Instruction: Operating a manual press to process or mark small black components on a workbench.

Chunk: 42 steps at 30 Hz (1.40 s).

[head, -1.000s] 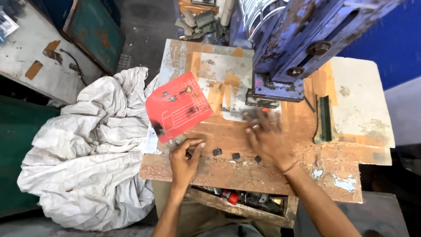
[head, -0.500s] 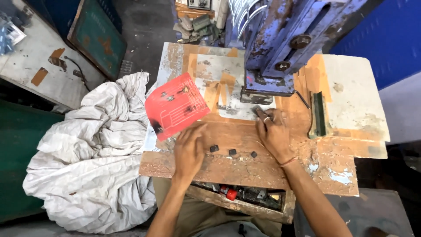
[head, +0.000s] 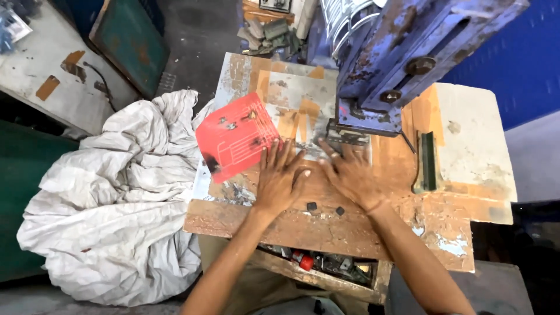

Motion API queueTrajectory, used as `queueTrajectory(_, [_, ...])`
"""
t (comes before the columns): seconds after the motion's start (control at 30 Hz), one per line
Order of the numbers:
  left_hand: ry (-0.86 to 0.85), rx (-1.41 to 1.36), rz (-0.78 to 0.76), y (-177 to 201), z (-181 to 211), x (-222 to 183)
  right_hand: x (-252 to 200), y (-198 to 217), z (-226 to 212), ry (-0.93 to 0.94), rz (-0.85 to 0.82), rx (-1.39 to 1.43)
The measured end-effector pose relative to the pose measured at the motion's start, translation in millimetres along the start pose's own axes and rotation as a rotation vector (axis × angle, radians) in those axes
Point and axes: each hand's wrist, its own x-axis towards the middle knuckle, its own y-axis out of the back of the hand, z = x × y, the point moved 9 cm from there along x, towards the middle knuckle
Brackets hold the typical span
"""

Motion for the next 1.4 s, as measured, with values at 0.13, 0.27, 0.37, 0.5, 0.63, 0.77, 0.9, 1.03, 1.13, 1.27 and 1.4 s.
queueTrajectory(0.13, [0.062, 0.047, -0.090, 2.5, 2.8, 3.8, 10.1, 2.4, 15.3, 0.129, 0.246, -0.272])
queueTrajectory(0.27, [0.073, -0.084, 0.003, 18.8, 4.2, 3.3, 21.9, -11.9, 16.4, -0.109, -0.079, -0.032])
queueTrajectory(0.37, [0.076, -0.123, 0.060, 24.8, 4.7, 3.0, 8.1, -13.0, 10.5, -0.031, -0.044, -0.054])
queueTrajectory(0.5, [0.079, -0.109, 0.027, 36.7, 12.3, 6.6, 14.2, -4.3, 6.7, 0.068, 0.221, -0.206])
queueTrajectory(0.63, [0.068, -0.136, 0.059, 34.9, 8.7, 4.6, 25.3, -14.4, 6.5, -0.019, 0.084, 0.117])
queueTrajectory(0.77, [0.098, -0.174, 0.055, 37.0, 7.1, 5.3, 8.7, -5.2, 1.3, 0.091, 0.096, -0.047])
queueTrajectory(0.9, [0.102, -0.151, 0.039, 35.8, 8.1, 7.7, 27.6, -41.3, 39.7, -0.167, -0.055, -0.035])
queueTrajectory(1.03, [0.053, -0.084, 0.073, 15.6, 2.2, 3.5, 21.4, -27.9, 10.8, -0.074, -0.034, -0.011])
queueTrajectory(1.13, [0.120, -0.168, 0.027, 20.4, 0.4, 3.1, 13.6, -14.4, -0.1, 0.213, 0.258, -0.079])
queueTrajectory(1.27, [0.102, -0.108, 0.014, 20.8, 2.1, 3.4, 32.1, -31.9, 17.0, -0.068, 0.050, 0.038])
queueTrajectory(1.4, [0.101, -0.165, 0.061, 34.4, 4.5, 2.7, 9.2, -6.2, -11.1, 0.136, 0.222, -0.039])
